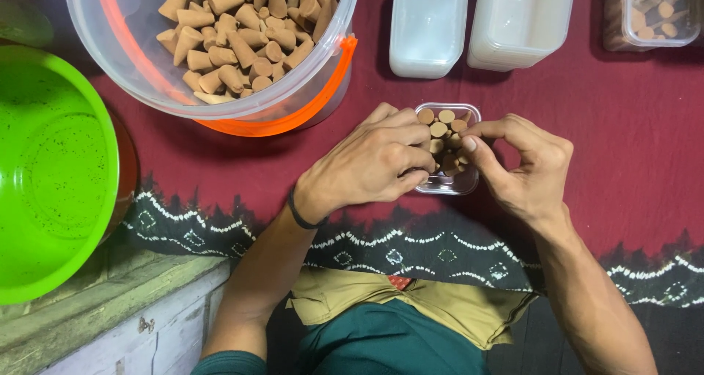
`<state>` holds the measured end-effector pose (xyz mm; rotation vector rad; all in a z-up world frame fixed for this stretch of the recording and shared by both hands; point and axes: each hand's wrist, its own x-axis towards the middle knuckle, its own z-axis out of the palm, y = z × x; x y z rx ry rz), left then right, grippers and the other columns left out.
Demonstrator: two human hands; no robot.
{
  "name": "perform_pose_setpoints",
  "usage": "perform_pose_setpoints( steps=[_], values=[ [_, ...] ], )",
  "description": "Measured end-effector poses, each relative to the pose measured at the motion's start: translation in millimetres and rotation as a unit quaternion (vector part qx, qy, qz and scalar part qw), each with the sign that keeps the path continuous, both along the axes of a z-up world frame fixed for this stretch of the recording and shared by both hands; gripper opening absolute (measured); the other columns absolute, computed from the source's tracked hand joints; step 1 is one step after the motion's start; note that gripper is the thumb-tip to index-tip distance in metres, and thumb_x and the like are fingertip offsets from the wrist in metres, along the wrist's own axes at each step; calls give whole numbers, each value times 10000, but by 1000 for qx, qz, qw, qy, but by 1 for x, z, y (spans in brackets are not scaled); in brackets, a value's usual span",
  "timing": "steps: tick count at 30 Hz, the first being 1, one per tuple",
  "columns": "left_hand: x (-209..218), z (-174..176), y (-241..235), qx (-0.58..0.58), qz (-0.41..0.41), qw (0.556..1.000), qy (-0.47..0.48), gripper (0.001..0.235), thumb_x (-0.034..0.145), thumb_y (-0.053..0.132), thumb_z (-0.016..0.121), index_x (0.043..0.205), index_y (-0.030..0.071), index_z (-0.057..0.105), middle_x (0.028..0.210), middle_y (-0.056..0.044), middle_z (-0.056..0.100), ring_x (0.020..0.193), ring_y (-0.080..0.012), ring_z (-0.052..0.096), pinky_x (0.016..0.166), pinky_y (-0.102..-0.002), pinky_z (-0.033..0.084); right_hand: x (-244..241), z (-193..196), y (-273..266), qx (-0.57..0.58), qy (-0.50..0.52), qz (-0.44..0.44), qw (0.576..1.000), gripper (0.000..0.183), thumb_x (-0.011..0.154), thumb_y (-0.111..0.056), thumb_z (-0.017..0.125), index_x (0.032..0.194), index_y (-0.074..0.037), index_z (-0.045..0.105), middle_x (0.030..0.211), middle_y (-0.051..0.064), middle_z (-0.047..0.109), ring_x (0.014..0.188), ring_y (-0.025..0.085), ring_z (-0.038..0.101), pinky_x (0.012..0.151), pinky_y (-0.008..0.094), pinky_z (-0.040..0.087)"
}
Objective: Packing conical incense pieces from a large bucket into small plastic containers.
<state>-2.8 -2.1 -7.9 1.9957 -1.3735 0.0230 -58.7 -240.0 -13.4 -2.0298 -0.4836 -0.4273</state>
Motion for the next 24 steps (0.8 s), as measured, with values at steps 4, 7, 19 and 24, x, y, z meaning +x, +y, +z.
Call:
perform_pose_setpoints(
  steps=[4, 7, 19, 24],
  values=[
    [-1, -6, -1, 4, 5, 1000, -7, 127, 807, 143, 785, 746, 93, 685, 776, -20, 500, 876, -266, 553, 812, -425, 412, 0, 1, -1, 4, -3, -2, 1000, 72, 1014, -49, 748, 971, 7, 760, 727, 134, 653, 671, 294, 646, 662, 412, 514],
    [0, -1, 0, -1, 2, 1000, -4, 116, 809, 136, 779, 748, 99, 687, 777, -24, 498, 883, -269, 556, 812, -427, 412, 0, -1, -3, 4, -1, -3, 1000, 71, 1015, -55, 750, 973, 1, 762, 729, 124, 655, 677, 287, 651, 665, 406, 515],
    [0, 9, 1, -47, 52, 997, -19, 50, 885, 119, 730, 895, 72, 718, 859, -66, 567, 908, -287, 582, 843, -430, 446, -1, 1, -4, 3, -6, -4, 1000, 79, 1031, -36, 734, 975, 15, 757, 752, 143, 657, 698, 302, 646, 677, 418, 518],
    [2, 8, 2, -33, 79, 996, -36, 70, 890, 128, 713, 947, 89, 712, 884, -54, 574, 905, -274, 584, 831, -418, 462, 0, -1, -3, -6, -6, -10, 1000, 71, 1021, -57, 751, 979, -2, 767, 756, 128, 668, 715, 294, 664, 683, 410, 522]
  ],
)
